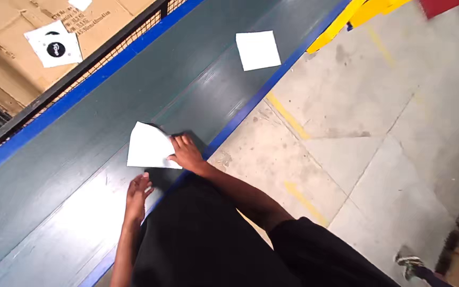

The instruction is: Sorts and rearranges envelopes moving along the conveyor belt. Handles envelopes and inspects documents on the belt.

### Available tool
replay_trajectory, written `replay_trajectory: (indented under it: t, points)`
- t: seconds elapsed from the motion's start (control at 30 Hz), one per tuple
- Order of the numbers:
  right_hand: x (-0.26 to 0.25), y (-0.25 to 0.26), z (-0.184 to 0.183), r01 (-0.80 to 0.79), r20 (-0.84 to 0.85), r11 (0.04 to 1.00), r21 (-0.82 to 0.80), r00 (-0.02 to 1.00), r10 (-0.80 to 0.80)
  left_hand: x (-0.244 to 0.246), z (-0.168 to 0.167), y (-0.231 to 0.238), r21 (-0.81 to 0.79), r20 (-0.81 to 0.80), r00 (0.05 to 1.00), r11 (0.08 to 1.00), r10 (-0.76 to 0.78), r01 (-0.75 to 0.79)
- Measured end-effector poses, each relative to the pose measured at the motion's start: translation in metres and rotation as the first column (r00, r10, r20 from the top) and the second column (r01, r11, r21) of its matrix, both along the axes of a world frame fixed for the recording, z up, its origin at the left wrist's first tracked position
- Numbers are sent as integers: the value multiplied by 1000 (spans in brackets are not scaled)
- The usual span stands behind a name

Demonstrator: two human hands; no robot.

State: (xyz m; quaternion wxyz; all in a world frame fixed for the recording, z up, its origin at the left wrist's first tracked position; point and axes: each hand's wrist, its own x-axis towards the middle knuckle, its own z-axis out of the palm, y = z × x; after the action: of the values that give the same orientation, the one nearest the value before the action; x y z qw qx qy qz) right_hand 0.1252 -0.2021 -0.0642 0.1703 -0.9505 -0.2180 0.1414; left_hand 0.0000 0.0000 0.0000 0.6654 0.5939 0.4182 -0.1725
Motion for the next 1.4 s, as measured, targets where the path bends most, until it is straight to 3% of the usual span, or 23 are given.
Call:
replay_trajectory:
  t: [0.07,0.17,0.23,0.3,0.37,0.43,0.53,0.6,0.7,0.77,0.8,0.9,0.93,1.0,1.1,1.17,1.2,1.27,1.4]
  points:
    - [-24,20,1,-22,7,998,58,1000,21,-20,-15,-10,-24,-35,994,995,100,-101]
    - [-35,36,4,-61,-181,977,206,979,99,-24,-14,-11,-13,-28,972,972,233,-233]
    - [-31,43,12,-3,-339,920,393,929,147,-27,-13,-7,41,-39,952,953,303,-301]
    - [-23,46,32,142,-500,790,597,836,227,-31,-15,3,37,-59,930,932,362,-360]
    - [-14,46,59,320,-640,629,708,667,381,-30,-17,13,-92,-67,921,917,383,-388]
    - [-8,49,78,524,-700,467,712,477,532,-20,-10,21,-289,-6,950,909,312,-300]
    - [7,55,92,705,-693,306,640,357,627,20,7,28,-502,228,949,861,219,-78]
    - [23,58,103,773,-705,221,595,370,605,61,23,29,-474,396,903,879,167,45]
    - [63,61,122,710,-689,142,690,584,428,152,61,53,-205,580,803,979,136,-18]
    - [86,50,126,615,-654,221,757,716,246,220,86,90,-136,655,737,986,163,-98]
    - [94,39,122,558,-614,296,776,776,146,249,95,111,-176,661,719,976,215,-129]
    - [111,-17,93,428,-345,618,659,903,-258,299,111,136,-227,522,782,939,340,-257]
    - [114,-40,80,427,-220,718,549,903,-369,299,107,131,-170,495,820,958,287,-233]
    - [116,-76,44,469,-7,827,311,871,-491,275,85,106,30,463,884,995,68,-93]
    - [86,-106,-1,511,45,859,25,858,-512,211,22,23,324,267,879,896,-394,303]
    - [53,-89,-9,434,17,901,-18,901,-433,161,-19,-21,444,121,798,751,-591,489]
    - [41,-74,-5,392,-15,920,10,920,-392,141,-32,-37,526,77,766,679,-638,512]
    - [17,-48,1,357,-69,929,94,934,-352,109,-40,-56,629,64,768,624,-637,464]
    - [1,-24,4,465,-168,840,279,885,-434,80,-48,-32,605,62,912,742,-405,288]
